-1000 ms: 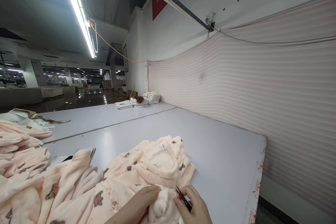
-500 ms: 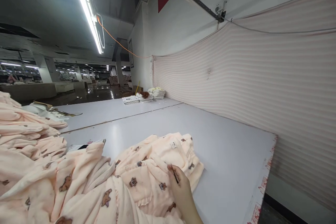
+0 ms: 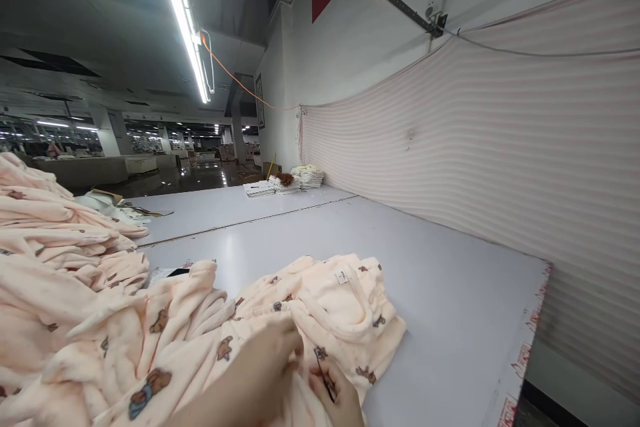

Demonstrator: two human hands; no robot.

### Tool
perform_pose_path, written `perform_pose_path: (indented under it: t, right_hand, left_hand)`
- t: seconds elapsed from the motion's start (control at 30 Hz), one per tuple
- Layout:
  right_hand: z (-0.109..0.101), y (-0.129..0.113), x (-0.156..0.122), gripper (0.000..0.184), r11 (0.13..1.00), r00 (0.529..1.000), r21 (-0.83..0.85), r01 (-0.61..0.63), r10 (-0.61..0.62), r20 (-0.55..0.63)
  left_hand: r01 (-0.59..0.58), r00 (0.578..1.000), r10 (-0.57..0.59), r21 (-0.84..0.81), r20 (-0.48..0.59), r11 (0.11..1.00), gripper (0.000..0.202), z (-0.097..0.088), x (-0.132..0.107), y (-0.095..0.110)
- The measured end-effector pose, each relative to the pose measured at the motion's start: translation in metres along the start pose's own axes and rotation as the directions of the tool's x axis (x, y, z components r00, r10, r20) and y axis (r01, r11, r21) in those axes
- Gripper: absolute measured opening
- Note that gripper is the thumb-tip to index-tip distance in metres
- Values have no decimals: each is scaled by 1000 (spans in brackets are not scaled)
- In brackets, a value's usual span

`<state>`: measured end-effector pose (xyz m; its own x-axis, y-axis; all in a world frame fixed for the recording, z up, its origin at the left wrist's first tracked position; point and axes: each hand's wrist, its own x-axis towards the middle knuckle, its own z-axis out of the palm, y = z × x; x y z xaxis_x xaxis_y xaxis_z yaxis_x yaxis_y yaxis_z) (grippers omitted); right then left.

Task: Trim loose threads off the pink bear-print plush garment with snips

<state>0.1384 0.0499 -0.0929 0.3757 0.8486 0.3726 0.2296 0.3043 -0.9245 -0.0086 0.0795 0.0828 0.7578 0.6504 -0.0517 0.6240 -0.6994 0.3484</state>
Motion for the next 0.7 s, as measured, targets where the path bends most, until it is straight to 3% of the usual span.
perform_pose_path:
  t: [0.03,0.13,0.23,0.3,0.53,0.7]
  right_hand:
    - [3,1,1,50,1000,1000,11,-5,5,5]
    - [9,5,3,53,999,1000,22,-25,25,8]
    - [12,8,2,53,999,999,9,-35,35,6]
    - [13,11,2,51,999,999,-10,-33,33,5]
    - [17,-1,12,43,996,999,-77,51,-50,3]
    - [22,-19,21,42,991,993,-72,115,-114,17]
  left_hand:
    - [38,998,-34,75,-51,996,19,-4,12,-9]
    - [43,999,-44,157,2,987,25,0,37,-31]
    - [14,1000,-20,211,24,977,35,17,44,-39]
    - [14,1000,-19,213,20,977,29,25,43,-39]
    - [148,987,-154,-101,-53,984,11,19,28,-43]
    - [194,978,-210,-339,-10,920,10,12,25,-47]
